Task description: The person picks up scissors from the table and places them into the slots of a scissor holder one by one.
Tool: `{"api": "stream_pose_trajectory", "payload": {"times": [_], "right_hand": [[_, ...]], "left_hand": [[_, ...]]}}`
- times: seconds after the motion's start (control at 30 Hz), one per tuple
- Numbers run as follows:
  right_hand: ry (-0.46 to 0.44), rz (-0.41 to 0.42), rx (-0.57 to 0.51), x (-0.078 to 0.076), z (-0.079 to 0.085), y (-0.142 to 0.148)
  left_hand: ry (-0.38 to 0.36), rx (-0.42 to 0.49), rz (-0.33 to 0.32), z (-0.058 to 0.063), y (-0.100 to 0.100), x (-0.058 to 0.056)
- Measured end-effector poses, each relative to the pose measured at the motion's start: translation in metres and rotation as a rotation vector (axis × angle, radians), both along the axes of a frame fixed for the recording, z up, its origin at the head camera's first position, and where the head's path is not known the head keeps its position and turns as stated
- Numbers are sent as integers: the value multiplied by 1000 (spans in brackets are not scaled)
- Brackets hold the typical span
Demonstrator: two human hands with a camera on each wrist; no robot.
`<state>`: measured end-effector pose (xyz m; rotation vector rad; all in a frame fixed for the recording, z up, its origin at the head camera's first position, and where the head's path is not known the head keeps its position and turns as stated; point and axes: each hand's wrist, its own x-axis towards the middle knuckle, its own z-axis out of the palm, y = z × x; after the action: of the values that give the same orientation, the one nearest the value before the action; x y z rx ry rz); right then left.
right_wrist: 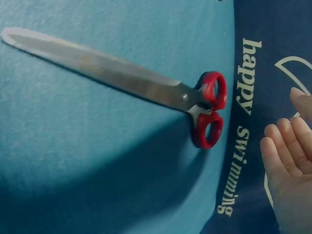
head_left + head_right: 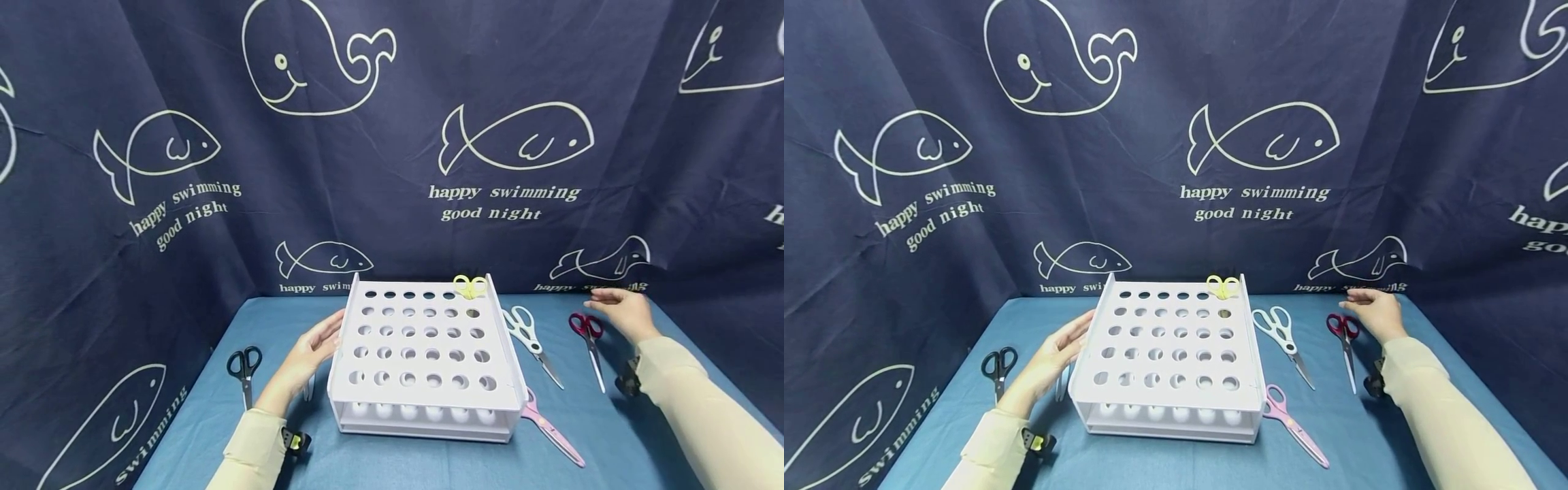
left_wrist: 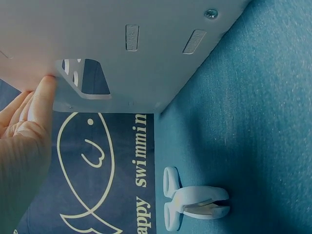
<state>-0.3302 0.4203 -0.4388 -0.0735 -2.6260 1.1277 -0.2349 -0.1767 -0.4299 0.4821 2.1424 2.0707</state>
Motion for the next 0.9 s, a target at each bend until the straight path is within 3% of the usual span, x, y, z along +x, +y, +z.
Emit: {"api": "stream_pose_trajectory", "payload": {"times": [0.5, 0.9], "right_hand": [[-170, -13, 37, 3, -20, 14], [-234, -36, 60, 2, -31, 14]], "left_hand": [[4, 1, 6, -2, 0, -1], [9, 1, 4, -2, -1, -2]]}}
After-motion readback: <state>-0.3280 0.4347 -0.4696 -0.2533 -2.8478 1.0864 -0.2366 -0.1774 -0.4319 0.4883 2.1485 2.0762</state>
